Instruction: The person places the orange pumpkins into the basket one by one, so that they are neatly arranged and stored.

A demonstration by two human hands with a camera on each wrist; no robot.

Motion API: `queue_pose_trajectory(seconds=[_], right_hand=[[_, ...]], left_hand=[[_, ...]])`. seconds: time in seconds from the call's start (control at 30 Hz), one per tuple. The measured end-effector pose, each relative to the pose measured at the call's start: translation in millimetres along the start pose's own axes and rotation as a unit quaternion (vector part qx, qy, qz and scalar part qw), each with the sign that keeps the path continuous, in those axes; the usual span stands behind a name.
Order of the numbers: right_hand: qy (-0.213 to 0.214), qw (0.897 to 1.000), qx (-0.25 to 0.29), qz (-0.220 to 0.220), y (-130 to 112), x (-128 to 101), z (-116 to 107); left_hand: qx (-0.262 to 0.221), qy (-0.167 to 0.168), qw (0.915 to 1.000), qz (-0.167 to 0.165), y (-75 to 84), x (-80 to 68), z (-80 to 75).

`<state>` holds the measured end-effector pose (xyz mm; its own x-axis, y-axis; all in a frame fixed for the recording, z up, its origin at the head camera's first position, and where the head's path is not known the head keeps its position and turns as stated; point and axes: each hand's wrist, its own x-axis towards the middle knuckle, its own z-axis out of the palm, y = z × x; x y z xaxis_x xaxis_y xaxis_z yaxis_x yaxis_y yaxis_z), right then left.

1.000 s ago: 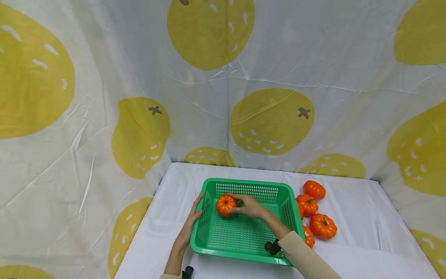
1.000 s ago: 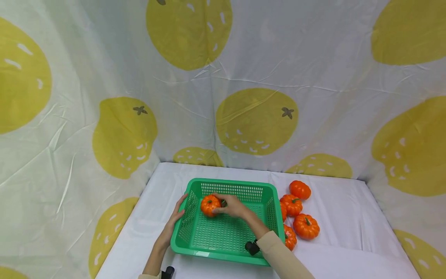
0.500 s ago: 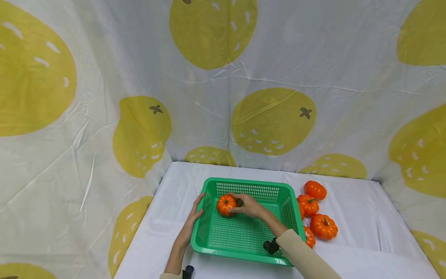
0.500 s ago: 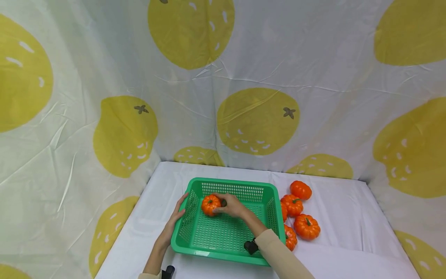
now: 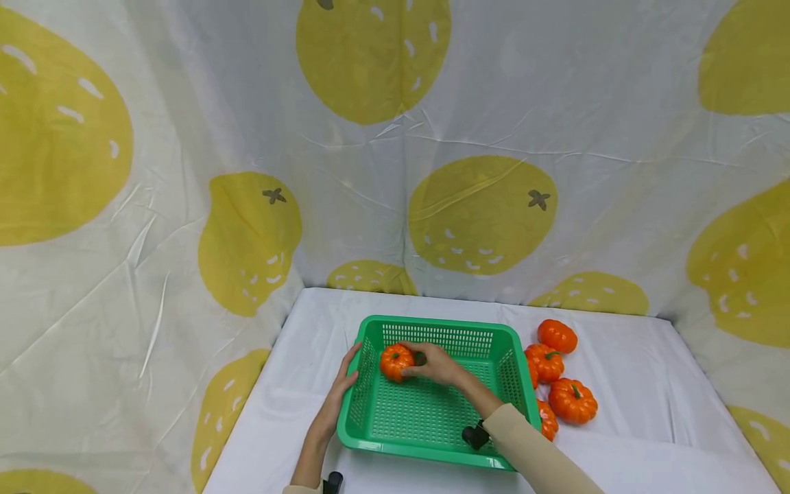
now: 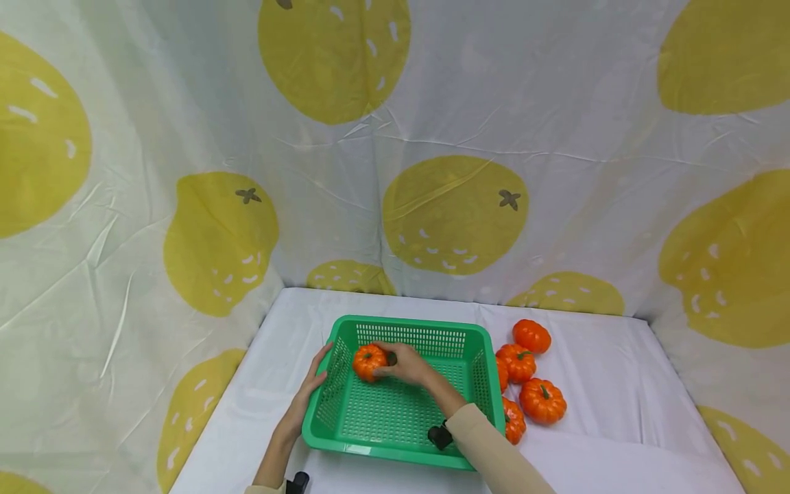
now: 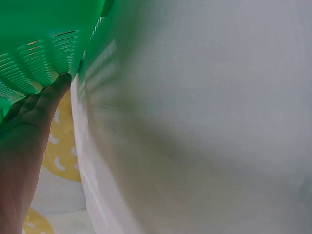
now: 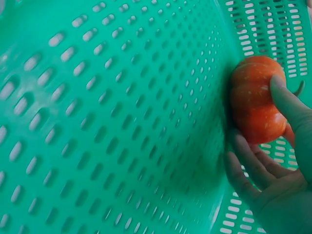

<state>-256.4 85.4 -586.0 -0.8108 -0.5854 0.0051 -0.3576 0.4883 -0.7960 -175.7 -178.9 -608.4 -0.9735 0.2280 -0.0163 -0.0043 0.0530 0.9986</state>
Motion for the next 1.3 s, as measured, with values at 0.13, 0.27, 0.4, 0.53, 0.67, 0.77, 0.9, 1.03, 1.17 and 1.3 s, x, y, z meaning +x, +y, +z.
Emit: queue_pose_trajectory(seconds=[0.13, 0.27, 0.4, 0.53, 0.67, 0.77, 0.9, 1.03, 1.17, 1.3], right_hand=[[0.007, 1.000, -0.009, -0.007, -2.7, 4.6, 5.1], [0.012, 1.000, -0.009, -0.003, -4.1, 8.6, 9.4], [0.011, 1.000, -0.007, 0.006, -3.3, 9.9, 11.0], [0.001, 1.000, -0.002, 0.003, -2.3, 8.9, 8.6], [-0.018, 1.000, 0.013, 0.006, -4.0, 6.1, 1.4], [-0.033, 0.999, 0.020, 0.019, -9.0, 1.2, -8.8], [-0.035, 0.999, 0.021, 0.032, -22.7, -15.0, -30.1], [0.006, 1.000, 0.015, 0.026, -36.1, -43.3, -58.9], [0.080, 0.997, -0.001, 0.010, -39.1, -77.3, -89.1], [0.148, 0.989, -0.032, 0.008, -33.4, -111.3, -117.2]], left_hand=[[-0.005, -0.007, 1.0000, 0.004, -1.4, 0.4, -0.2], [-0.006, -0.009, 0.9999, 0.007, -2.0, 0.7, -0.1], [-0.006, -0.009, 0.9999, 0.006, -1.5, 0.1, 0.2], [-0.006, -0.010, 0.9999, 0.007, -0.8, 0.2, 0.4], [-0.006, -0.010, 0.9999, 0.006, -1.1, 0.8, 0.2], [-0.010, -0.008, 0.9999, 0.002, -1.7, 0.8, -0.3], [-0.014, -0.003, 0.9999, 0.001, -2.5, 0.3, -0.9], [-0.009, -0.003, 0.9999, 0.003, -2.8, 0.3, -0.8], [-0.006, -0.004, 1.0000, 0.004, -3.0, 0.3, -0.6], [-0.007, -0.003, 1.0000, 0.001, -3.0, -0.1, -0.6]])
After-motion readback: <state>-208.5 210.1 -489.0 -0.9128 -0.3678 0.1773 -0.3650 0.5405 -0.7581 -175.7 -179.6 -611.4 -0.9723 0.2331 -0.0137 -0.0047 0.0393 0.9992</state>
